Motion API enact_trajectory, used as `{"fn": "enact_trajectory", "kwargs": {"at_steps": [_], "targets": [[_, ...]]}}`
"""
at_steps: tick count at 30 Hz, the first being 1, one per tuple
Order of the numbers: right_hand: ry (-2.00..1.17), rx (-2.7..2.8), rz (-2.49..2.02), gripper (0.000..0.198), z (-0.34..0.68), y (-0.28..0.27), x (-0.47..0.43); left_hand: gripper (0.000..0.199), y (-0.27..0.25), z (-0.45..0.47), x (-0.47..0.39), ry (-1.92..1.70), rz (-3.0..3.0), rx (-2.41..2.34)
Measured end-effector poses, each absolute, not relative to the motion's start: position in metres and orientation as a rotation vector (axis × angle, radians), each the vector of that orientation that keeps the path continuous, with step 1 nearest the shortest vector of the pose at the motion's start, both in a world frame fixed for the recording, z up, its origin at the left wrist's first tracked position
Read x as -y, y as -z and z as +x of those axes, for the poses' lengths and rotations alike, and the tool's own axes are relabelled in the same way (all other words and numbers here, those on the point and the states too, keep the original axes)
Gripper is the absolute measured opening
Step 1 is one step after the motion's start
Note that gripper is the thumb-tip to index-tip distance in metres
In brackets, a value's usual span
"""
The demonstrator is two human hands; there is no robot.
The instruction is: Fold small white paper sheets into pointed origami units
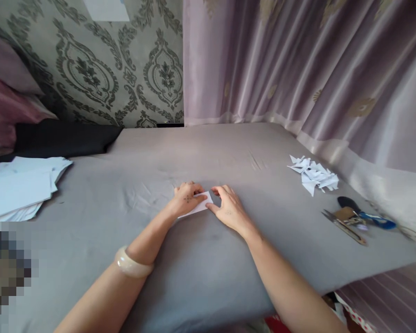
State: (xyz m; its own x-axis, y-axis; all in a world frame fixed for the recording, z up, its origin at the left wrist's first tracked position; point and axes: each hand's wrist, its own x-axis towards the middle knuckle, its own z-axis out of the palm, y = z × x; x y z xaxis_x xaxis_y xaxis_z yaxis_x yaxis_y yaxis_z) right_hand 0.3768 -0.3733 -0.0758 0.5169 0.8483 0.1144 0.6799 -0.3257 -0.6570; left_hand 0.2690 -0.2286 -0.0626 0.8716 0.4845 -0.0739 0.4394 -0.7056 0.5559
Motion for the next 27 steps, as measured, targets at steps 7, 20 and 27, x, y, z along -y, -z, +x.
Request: {"fn": "enact_trajectory", "kwargs": {"at_steps": [7,20,27], "targets": [[-0.527,1.043,-1.808,0.021,0.38,0.06,0.379,0.027,0.037,0.261,0.242,-0.138,2.086,-0.552],[-0.349,1.147,-1.837,0.011,0.377,0.046,0.386,0.026,0.026,0.262,0.251,-0.193,2.438,-0.356],[-0.512,1.082,-1.883,0.014,0.38,0.044,0.389,0.025,0.027,0.263,0.254,-0.19,2.61,-0.276]]}}
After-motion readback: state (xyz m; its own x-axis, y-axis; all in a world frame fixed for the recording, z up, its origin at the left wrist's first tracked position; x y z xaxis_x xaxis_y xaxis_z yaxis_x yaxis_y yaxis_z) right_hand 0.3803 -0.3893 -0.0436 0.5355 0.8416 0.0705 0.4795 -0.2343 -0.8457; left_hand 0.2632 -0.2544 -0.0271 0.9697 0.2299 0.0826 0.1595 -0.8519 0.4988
